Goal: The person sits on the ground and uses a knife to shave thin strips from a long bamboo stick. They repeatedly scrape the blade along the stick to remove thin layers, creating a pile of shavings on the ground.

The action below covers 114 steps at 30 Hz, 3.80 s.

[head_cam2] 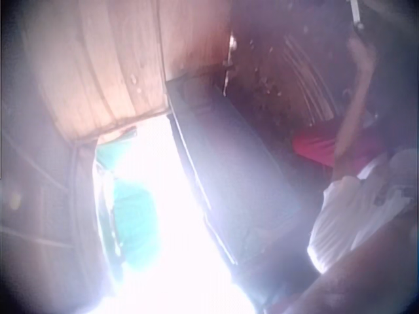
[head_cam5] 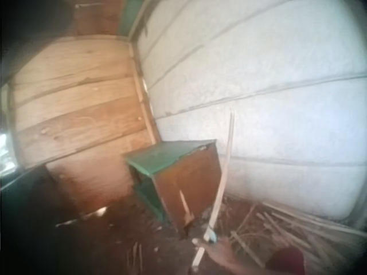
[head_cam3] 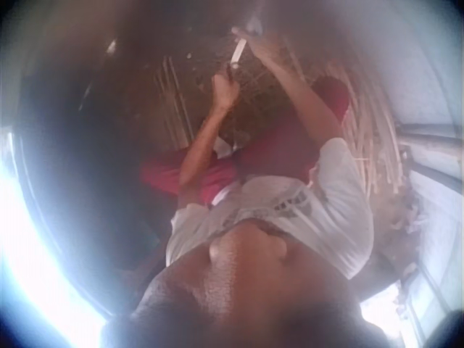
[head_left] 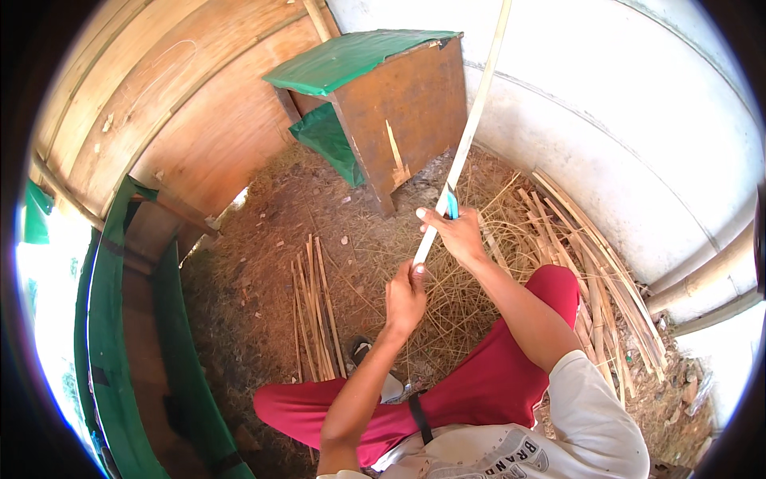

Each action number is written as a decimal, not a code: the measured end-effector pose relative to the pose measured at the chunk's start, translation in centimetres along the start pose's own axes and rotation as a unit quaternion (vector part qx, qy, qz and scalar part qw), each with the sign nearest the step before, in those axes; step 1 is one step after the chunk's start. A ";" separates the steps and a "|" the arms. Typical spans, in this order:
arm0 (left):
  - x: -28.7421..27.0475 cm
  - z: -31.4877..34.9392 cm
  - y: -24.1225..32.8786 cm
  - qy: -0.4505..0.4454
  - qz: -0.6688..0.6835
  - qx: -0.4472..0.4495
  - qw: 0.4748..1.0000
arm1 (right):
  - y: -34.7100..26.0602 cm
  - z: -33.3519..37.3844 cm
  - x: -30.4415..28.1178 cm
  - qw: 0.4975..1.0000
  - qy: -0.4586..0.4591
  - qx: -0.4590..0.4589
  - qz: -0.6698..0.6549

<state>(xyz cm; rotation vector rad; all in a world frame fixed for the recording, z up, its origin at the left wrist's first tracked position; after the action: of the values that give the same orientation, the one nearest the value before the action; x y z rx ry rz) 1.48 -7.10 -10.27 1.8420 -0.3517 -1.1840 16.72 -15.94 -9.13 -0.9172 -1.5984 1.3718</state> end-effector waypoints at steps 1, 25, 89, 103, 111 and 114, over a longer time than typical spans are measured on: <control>-0.7 -0.2 0.4 0.039 0.004 0.030 0.999 | -0.1 -0.4 -0.1 0.999 -0.015 -0.022 0.021; -9.5 10.2 -3.2 -0.091 0.153 -0.370 0.912 | 1.4 4.7 4.1 0.827 -0.154 -0.096 0.533; -17.8 37.8 -8.7 -0.127 0.077 -0.559 0.816 | 15.3 -0.3 -3.1 0.727 -0.107 0.053 0.677; -22.8 41.0 -8.9 -0.078 0.043 -0.594 0.800 | 19.5 -1.7 -8.8 0.690 -0.040 0.059 0.721; -24.2 37.7 -9.1 -0.068 0.072 -0.531 0.841 | 18.6 -0.7 -4.8 0.653 -0.184 0.145 0.720; -22.7 34.3 -8.8 -0.085 0.123 -0.468 0.871 | 14.6 -0.5 -1.8 0.699 -0.181 0.138 0.678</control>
<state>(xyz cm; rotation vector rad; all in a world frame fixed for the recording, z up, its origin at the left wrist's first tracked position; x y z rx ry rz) -40.57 -5.74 -9.04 0.8214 -0.0633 -1.0596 18.17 -15.29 -23.77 -1.8424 -0.6805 2.8222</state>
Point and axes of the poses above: each hand's wrist, its own z-axis away from the middle knuckle, its own x-axis out of the palm, y = z × x, the point moved 6 cm from there along -z, towards the middle knuckle, and after that the axes turned 2 degrees about y, right-handed, at the moved point
